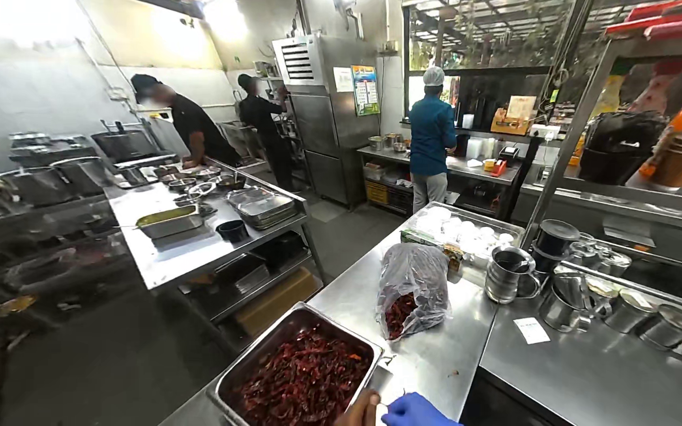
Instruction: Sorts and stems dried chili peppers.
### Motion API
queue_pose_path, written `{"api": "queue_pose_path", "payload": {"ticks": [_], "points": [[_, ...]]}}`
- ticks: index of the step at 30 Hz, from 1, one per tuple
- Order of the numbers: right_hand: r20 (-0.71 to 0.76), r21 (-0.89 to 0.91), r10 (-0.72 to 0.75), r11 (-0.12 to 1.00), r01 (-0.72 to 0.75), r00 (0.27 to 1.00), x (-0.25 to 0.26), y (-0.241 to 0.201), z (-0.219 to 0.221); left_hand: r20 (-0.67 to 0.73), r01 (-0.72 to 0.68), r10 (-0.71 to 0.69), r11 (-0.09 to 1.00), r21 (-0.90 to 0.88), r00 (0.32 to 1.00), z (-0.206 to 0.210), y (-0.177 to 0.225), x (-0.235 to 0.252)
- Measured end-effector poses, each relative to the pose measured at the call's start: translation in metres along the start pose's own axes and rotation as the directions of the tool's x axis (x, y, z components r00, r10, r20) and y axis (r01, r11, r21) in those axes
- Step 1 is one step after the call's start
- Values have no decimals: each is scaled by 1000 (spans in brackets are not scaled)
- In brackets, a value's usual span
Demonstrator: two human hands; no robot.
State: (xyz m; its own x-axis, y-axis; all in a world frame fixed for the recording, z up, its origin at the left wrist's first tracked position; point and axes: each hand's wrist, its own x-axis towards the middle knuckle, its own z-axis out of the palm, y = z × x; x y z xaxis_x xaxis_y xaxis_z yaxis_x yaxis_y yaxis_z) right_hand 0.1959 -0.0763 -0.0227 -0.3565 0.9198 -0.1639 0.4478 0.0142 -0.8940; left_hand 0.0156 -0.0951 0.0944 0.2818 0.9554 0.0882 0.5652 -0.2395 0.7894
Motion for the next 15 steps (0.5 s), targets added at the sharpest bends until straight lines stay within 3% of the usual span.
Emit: {"api": "queue_pose_path", "payload": {"ticks": [1,2,4,6,9,13,15], "points": [[70,-293,50,956,-27,996,-1,8,7,-18,61,-59,985,161,998,-9,-8,6],[118,-433,67,901,-9,991,-5,12,16,-50,83,-73,960,267,996,-16,-23,12],[147,-392,54,920,8,988,-4,13,25,-142,89,-33,910,405,989,-28,-51,25],[43,-269,37,963,-24,998,5,13,19,-238,40,85,879,475,968,-24,-88,39],[-232,-274,41,956,-106,972,20,8,-7,-403,-106,288,903,417,869,2,-142,42],[-436,-427,56,866,-261,898,44,14,-54,-518,-155,275,952,264,810,20,-144,31],[-489,-509,-15,816,-272,872,57,24,-64,-566,-135,222,972,192,794,18,-141,26]]}}
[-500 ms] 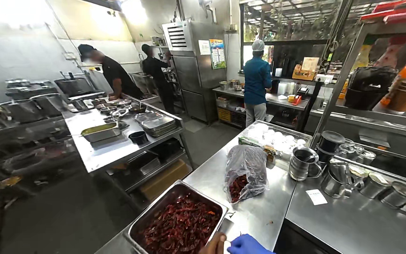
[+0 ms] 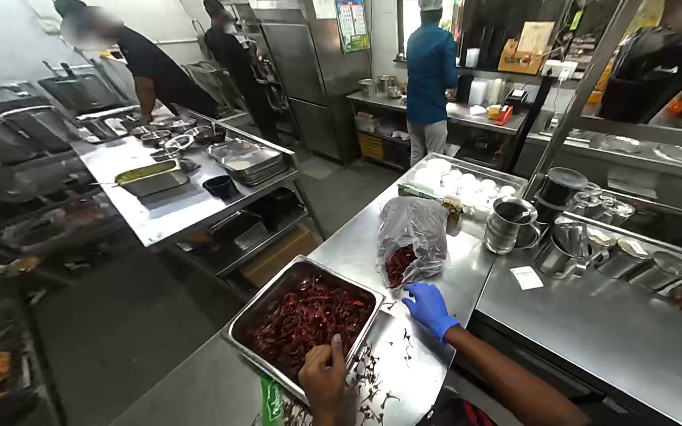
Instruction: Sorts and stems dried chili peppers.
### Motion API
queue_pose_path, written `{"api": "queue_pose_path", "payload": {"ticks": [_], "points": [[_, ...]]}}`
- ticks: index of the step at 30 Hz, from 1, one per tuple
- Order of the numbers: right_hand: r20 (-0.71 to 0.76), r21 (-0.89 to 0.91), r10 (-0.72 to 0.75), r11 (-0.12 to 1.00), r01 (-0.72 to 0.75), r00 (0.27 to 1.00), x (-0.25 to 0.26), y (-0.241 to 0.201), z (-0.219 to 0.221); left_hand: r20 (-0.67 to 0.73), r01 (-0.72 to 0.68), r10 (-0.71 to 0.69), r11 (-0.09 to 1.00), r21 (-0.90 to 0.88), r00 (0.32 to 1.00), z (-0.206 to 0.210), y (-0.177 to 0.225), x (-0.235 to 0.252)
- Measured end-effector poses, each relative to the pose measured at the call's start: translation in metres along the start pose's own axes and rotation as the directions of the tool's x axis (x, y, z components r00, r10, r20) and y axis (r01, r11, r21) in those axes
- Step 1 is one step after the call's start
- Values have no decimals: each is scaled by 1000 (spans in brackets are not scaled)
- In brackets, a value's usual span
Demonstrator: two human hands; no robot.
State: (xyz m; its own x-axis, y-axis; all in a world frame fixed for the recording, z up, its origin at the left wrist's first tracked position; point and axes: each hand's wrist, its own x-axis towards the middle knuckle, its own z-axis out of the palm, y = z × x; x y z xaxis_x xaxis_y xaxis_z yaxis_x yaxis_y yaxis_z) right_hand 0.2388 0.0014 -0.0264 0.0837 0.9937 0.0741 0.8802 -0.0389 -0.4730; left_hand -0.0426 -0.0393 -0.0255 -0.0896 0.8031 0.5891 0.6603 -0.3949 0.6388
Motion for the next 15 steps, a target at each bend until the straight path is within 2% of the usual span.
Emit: {"api": "queue_pose_path", "payload": {"ticks": [2,4,8,11,15], "points": [[-89,-74,-92,994,85,992,16,4,7,-14,105,-106,993,-54,994,-4,2,2],[-110,-137,-175,978,160,978,30,0,12,9,180,-180,978,-103,984,-8,6,6],[-78,-229,-283,938,259,956,48,-14,15,36,207,-204,972,-110,978,-7,7,9],[-122,-254,-293,933,256,948,56,-16,18,41,197,-193,969,-150,980,-4,3,8],[-211,-176,-203,970,167,956,58,-9,21,113,212,-191,953,-215,975,-15,12,7]]}}
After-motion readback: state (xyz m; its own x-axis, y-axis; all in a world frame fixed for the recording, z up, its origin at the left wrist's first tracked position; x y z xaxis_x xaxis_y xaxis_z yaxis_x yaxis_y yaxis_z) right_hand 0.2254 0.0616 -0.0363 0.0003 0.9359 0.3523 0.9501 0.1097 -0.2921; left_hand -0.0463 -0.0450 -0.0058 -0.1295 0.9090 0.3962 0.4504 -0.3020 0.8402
